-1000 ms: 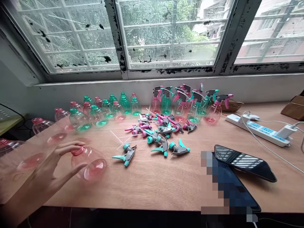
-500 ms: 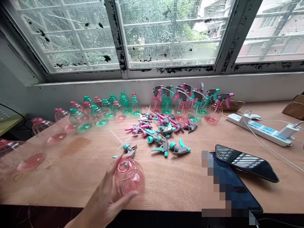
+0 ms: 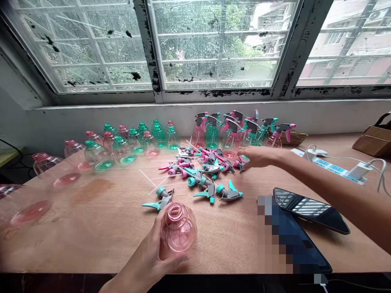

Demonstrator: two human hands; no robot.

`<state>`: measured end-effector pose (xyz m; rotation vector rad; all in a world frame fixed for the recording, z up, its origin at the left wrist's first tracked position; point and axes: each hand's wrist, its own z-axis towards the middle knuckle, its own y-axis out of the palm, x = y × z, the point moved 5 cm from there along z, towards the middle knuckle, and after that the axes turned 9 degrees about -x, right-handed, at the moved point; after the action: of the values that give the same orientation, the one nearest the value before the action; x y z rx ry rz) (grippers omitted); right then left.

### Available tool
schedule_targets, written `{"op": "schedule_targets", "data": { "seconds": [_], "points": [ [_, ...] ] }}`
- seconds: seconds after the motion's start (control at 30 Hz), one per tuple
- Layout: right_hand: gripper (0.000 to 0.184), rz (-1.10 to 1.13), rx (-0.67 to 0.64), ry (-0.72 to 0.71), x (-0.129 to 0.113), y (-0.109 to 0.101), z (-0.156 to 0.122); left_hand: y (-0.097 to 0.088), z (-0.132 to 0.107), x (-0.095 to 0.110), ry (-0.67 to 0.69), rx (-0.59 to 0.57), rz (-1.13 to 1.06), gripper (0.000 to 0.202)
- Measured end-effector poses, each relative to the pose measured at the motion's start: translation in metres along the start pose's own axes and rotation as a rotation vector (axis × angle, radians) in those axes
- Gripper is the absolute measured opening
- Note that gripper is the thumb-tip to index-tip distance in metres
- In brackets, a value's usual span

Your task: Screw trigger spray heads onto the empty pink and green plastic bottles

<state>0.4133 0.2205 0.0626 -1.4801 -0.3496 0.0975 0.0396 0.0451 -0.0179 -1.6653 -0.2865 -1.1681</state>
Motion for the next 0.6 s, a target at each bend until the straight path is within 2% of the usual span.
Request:
{"op": "schedule_targets", "data": {
  "seconds": [0.1,0.2,0.27,0.3,0.43,0.5,0.6],
  "points": [
    [0.031,-0.014,-0.195,-0.112,-0.011,0.031,0.006,-0.001,-0.001,0.004,0.005,0.008,-0.023,0.102],
    [0.051,-0.047,-0.234,-0.145,-0.023,0.046,0.007,-0.001,0.000,0.003,0.019,-0.004,-0.057,0.103],
    [0.058,-0.051,-0.229,-0.168,-0.031,0.046,0.002,-0.001,0.001,0.000,0.027,-0.011,-0.079,0.106],
    [0.055,-0.047,-0.224,-0.180,-0.033,0.042,-0.001,-0.001,0.001,-0.002,0.028,-0.009,-0.090,0.106],
    [0.022,0.015,-0.191,-0.212,-0.031,0.019,-0.020,-0.004,0.000,-0.004,0.041,0.015,-0.143,0.090],
    [0.026,0.055,-0.182,-0.209,-0.023,0.012,-0.029,-0.006,0.000,-0.001,0.054,0.022,-0.173,0.084],
    [0.048,0.107,-0.205,-0.179,-0.011,0.017,-0.039,-0.007,0.000,0.004,0.032,0.020,-0.217,0.084]
  ]
}}
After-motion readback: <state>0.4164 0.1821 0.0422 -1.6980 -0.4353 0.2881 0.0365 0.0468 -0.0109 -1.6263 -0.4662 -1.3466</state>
